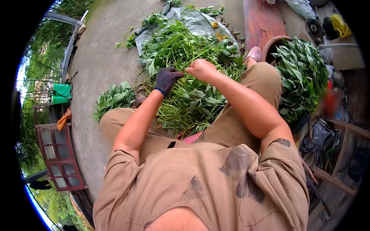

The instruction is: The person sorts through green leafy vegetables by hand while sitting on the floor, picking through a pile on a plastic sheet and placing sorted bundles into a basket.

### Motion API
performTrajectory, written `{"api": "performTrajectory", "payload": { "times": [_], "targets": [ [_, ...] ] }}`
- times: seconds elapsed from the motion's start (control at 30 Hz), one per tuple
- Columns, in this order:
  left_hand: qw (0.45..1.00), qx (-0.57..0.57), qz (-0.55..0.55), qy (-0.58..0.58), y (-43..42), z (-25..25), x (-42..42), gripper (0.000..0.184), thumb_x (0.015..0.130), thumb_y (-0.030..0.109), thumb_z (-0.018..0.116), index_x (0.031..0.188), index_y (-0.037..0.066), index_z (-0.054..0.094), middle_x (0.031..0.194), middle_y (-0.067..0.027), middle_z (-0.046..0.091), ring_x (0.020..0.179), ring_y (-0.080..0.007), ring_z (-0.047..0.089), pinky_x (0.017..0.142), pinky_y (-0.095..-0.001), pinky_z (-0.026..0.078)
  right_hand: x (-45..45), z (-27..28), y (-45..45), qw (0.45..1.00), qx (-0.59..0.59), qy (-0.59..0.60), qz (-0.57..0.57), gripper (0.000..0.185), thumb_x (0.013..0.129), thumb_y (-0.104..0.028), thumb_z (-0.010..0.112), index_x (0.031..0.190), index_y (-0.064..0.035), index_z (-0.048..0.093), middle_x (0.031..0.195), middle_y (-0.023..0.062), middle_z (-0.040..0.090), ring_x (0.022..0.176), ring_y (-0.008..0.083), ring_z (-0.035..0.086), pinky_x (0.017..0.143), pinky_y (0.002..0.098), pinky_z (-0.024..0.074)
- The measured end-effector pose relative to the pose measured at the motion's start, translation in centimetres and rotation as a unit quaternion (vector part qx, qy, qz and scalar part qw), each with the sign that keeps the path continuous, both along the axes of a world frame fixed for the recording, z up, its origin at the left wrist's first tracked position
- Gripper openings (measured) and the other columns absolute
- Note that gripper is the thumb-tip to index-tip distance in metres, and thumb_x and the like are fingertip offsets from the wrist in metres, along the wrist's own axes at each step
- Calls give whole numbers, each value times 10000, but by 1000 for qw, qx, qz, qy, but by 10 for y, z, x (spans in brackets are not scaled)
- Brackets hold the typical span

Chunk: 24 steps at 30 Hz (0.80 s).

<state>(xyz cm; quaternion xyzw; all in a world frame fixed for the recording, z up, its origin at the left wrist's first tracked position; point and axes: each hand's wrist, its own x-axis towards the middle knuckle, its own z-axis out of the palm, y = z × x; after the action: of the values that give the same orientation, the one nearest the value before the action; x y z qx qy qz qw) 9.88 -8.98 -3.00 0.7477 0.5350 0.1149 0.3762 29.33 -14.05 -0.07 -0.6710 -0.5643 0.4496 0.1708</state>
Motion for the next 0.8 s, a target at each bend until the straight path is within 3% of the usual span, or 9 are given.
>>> {"api": "performTrajectory", "payload": {
  "times": [0.1, 0.13, 0.2, 0.3, 0.4, 0.47, 0.53, 0.67, 0.8],
  "targets": [
    [992, 107, -24, -65, -28, 35, 6, 301, 685, 391, 731, 763, 100, 732, 757, -150, 665, 692, -308, 643, 628, -380, 488, -27, -3, -7, 991, 81, 38, -96, 403, 789, -467, 647, 814, -69, 711, 772, 144, 670, 740, 307, 640, 685, 425, 474],
    [994, 76, -34, -67, -36, 50, 6, 340, 720, 397, 721, 852, 84, 738, 840, -143, 688, 745, -282, 662, 673, -369, 502, -35, 0, -10, 982, 133, 44, -129, 397, 774, -461, 658, 812, -69, 709, 781, 146, 670, 744, 312, 639, 685, 425, 472],
    [965, -17, -35, -260, -46, 56, -6, 419, 772, 421, 691, 977, 56, 722, 945, -136, 701, 824, -251, 677, 747, -348, 513, -41, 25, -19, 970, 185, 12, -156, 295, 736, -362, 672, 787, -72, 677, 771, 135, 663, 754, 331, 631, 674, 446, 465],
    [962, -165, -8, -218, -48, 46, -34, 435, 798, 347, 682, 1046, -11, 672, 1006, -106, 688, 849, -180, 652, 751, -310, 502, -36, 68, -29, 930, 342, -56, -121, 196, 783, -274, 648, 815, -81, 630, 783, 119, 643, 779, 332, 627, 672, 455, 468],
    [983, -46, -121, 129, -37, 14, -73, 467, 796, 417, 666, 1062, 36, 701, 1006, -100, 711, 882, -206, 663, 810, -319, 498, -16, 139, -38, 888, 435, -123, -88, 168, 850, -241, 631, 885, -79, 604, 901, 95, 621, 835, 316, 620, 709, 434, 475],
    [979, -36, -156, 122, -28, -29, -100, 521, 744, 556, 625, 1017, 126, 736, 992, -159, 699, 889, -321, 662, 840, -405, 500, 0, 177, -41, 858, 493, -129, -60, 177, 856, -240, 632, 900, -70, 612, 910, 103, 612, 824, 328, 611, 714, 421, 470],
    [985, -101, -117, 82, -34, -10, -100, 444, 711, 471, 659, 975, 125, 747, 995, -136, 704, 888, -325, 662, 829, -394, 507, 14, 189, -40, 897, 438, -40, -35, 184, 856, -226, 631, 918, -53, 614, 913, 108, 609, 815, 328, 599, 714, 407, 463],
    [993, 53, 107, -5, -24, 31, -120, 431, 723, 387, 673, 1025, 82, 722, 983, -140, 708, 897, -294, 673, 827, -374, 509, 29, 169, -50, 929, 369, -15, -11, 191, 857, -199, 623, 935, -24, 611, 907, 120, 609, 791, 295, 586, 704, 374, 451],
    [858, 314, 359, -188, -21, 86, -150, 217, 804, 122, 680, 990, 14, 710, 926, -141, 718, 803, -221, 678, 762, -319, 522, 28, 114, -67, 950, 309, 18, -30, 181, 856, -189, 614, 894, -13, 593, 750, 112, 604, 682, 222, 583, 652, 336, 450]
  ]
}}
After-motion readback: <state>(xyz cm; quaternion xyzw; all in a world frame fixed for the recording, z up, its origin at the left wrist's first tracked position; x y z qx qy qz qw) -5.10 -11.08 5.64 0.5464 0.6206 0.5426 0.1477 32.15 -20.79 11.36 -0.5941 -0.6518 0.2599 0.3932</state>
